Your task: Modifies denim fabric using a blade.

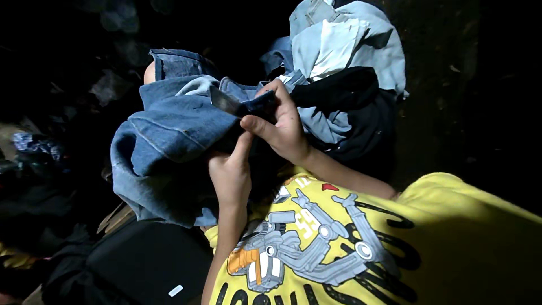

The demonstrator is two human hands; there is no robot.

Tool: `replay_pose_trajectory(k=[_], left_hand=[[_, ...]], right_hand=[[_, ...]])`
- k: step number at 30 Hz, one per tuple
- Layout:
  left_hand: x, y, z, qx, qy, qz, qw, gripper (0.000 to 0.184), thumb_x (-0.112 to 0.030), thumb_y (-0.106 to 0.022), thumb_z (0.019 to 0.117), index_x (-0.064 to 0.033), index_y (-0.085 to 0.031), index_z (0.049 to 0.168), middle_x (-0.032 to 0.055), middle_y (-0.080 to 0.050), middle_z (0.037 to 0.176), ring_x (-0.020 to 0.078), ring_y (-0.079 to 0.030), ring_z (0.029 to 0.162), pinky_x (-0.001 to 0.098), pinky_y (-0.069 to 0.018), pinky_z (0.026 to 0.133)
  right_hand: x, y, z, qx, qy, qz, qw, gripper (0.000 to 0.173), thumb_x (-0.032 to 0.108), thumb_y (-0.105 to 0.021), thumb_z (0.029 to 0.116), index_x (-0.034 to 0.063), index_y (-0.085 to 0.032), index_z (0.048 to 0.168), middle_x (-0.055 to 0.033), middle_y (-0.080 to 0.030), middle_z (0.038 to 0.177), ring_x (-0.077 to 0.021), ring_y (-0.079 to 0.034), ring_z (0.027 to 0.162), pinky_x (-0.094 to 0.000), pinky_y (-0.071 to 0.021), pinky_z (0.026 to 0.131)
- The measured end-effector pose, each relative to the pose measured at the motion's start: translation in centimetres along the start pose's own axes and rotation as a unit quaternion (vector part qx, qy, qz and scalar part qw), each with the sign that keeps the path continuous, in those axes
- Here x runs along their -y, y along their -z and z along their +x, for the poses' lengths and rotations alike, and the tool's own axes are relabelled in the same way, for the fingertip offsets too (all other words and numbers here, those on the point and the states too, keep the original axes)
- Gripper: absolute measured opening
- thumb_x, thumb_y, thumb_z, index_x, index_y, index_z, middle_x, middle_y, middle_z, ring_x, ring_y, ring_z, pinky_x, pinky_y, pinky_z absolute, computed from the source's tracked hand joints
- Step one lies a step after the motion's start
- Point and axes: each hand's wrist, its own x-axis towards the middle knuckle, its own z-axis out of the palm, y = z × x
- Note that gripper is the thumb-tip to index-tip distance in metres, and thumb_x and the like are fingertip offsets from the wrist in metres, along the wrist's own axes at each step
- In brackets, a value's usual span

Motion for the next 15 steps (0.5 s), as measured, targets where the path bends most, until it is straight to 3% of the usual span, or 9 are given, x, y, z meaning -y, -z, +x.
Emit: replay_pose_trajectory(k=[3,5,6,8,9,10,12,14,15], left_hand=[[0.0,0.2,0.2,0.009,-0.046,0.005,0.999,0.024,0.005,-0.068,0.0908,-0.0090,-0.065,0.110,-0.0041,-0.076,0.097,0.0072,-0.073,0.093,0.0284,-0.0616,0.088],[0.6,0.5,0.0,0.027,-0.112,0.087,0.990,0.018,0.000,-0.069,0.0920,-0.0070,-0.066,0.108,-0.0070,-0.074,0.097,0.0033,-0.071,0.093,0.0258,-0.0607,0.088],[1.1,0.6,0.0,0.025,-0.156,0.156,0.975,0.010,-0.002,-0.070,0.0921,-0.0045,-0.068,0.101,-0.0079,-0.072,0.092,-0.0011,-0.069,0.088,0.0213,-0.0599,0.082],[2.0,1.0,-0.1,0.021,-0.235,0.289,0.928,0.008,-0.002,-0.071,0.0894,0.0047,-0.069,0.086,0.0002,-0.069,0.079,-0.0063,-0.064,0.076,0.0129,-0.0537,0.071],[2.2,1.3,-0.2,0.028,-0.258,0.330,0.908,0.012,-0.003,-0.072,0.0894,0.0077,-0.070,0.085,0.0062,-0.070,0.078,-0.0051,-0.065,0.076,0.0127,-0.0525,0.072],[2.3,1.6,0.0,0.035,-0.269,0.341,0.900,0.014,-0.004,-0.072,0.0903,0.0089,-0.072,0.087,0.0086,-0.072,0.081,-0.0041,-0.066,0.079,0.0135,-0.0530,0.075],[2.2,1.9,0.6,0.032,-0.245,0.265,0.932,0.012,-0.004,-0.074,0.0895,0.0052,-0.071,0.097,0.0002,-0.073,0.092,-0.0044,-0.067,0.091,0.0165,-0.0559,0.083],[1.7,1.6,0.7,0.008,-0.151,0.118,0.981,0.028,0.000,-0.073,0.0878,-0.0086,-0.062,0.112,-0.0118,-0.072,0.104,-0.0008,-0.068,0.102,0.0237,-0.0576,0.094],[1.4,1.3,0.7,-0.006,-0.111,0.057,0.992,0.035,0.002,-0.071,0.0872,-0.0128,-0.058,0.116,-0.0124,-0.072,0.105,0.0015,-0.068,0.104,0.0259,-0.0578,0.095]], right_hand=[[-0.3,0.5,-0.6,0.002,-0.002,-0.016,1.000,0.021,0.016,-0.068,0.0976,0.0072,-0.049,0.104,0.0038,-0.061,0.088,0.0036,-0.061,0.078,-0.0153,-0.0549,0.071],[-0.5,0.5,-0.9,-0.012,0.005,-0.042,0.999,0.021,0.023,-0.065,0.1004,0.0095,-0.049,0.103,0.0057,-0.060,0.087,0.0055,-0.060,0.077,-0.0136,-0.0538,0.070],[-0.6,0.3,-0.6,-0.022,0.009,-0.051,0.998,0.022,0.023,-0.066,0.0994,0.0092,-0.049,0.103,0.0058,-0.061,0.086,0.0052,-0.061,0.077,-0.0149,-0.0546,0.070],[-0.4,0.0,0.2,-0.027,-0.022,-0.044,0.998,0.026,0.020,-0.068,0.0965,0.0068,-0.047,0.103,0.0045,-0.061,0.086,0.0038,-0.061,0.078,-0.0174,-0.0547,0.072],[-0.1,0.0,0.5,-0.020,-0.062,-0.015,0.998,0.024,0.016,-0.067,0.0965,0.0059,-0.046,0.105,0.0046,-0.059,0.088,0.0045,-0.060,0.080,-0.0168,-0.0537,0.075],[0.5,0.0,0.9,-0.015,-0.118,0.026,0.993,0.020,0.014,-0.063,0.0981,0.0079,-0.046,0.106,0.0078,-0.057,0.084,0.0071,-0.057,0.074,-0.0126,-0.0505,0.070],[1.7,0.6,2.0,0.012,-0.248,0.126,0.961,0.006,0.020,-0.049,0.1062,0.0147,-0.046,0.103,0.0127,-0.049,0.065,0.0078,-0.040,0.050,-0.0087,-0.0340,0.045],[2.1,2.0,2.4,0.089,-0.319,0.217,0.918,0.016,0.029,-0.037,0.1102,0.0180,-0.046,0.103,0.0107,-0.047,0.061,0.0043,-0.034,0.044,-0.0114,-0.0283,0.040],[2.0,2.6,2.5,0.123,-0.323,0.249,0.905,0.019,0.032,-0.036,0.1104,0.0180,-0.047,0.103,0.0102,-0.047,0.060,0.0041,-0.035,0.044,-0.0114,-0.0287,0.039]])
